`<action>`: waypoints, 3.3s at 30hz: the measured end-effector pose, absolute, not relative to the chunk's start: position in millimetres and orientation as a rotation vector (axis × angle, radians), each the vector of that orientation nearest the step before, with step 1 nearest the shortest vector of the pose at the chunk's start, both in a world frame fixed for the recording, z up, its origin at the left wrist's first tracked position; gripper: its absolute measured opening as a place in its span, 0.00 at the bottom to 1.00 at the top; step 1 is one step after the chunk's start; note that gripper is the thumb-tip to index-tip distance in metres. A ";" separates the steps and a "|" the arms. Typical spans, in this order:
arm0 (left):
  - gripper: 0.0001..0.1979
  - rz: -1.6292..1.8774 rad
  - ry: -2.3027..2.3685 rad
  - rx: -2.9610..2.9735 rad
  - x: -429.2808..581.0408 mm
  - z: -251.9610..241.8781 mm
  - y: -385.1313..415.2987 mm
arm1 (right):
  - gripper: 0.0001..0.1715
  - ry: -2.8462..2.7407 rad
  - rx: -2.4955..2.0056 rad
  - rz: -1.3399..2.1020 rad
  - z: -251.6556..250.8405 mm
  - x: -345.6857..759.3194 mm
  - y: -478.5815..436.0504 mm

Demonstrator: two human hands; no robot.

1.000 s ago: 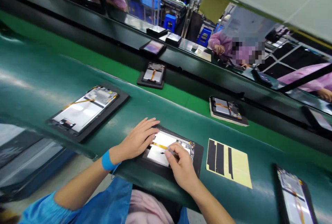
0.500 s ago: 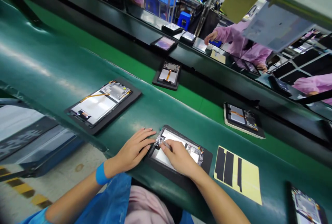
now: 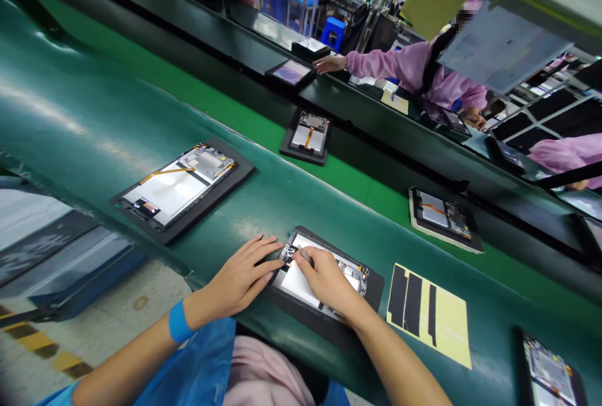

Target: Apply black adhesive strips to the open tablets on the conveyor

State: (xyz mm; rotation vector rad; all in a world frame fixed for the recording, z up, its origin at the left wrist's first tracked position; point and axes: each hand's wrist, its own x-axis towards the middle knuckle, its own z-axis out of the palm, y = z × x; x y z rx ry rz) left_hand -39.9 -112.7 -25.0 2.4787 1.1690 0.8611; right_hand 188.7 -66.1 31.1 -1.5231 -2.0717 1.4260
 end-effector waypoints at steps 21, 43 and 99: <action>0.27 0.550 1.272 2.637 -32.2 -19.1 -110.5 | 0.16 -2.198 -1.462 0.766 26.0 208.3 -100.8; 0.30 0.788 1.304 2.607 -48.0 -44.5 -108.0 | 0.27 -2.711 -1.526 -0.117 -11.3 270.1 -105.4; 0.14 1.211 1.159 0.241 95.5 23.3 160.9 | 0.19 -1.845 -1.975 0.222 -21.1 288.5 30.1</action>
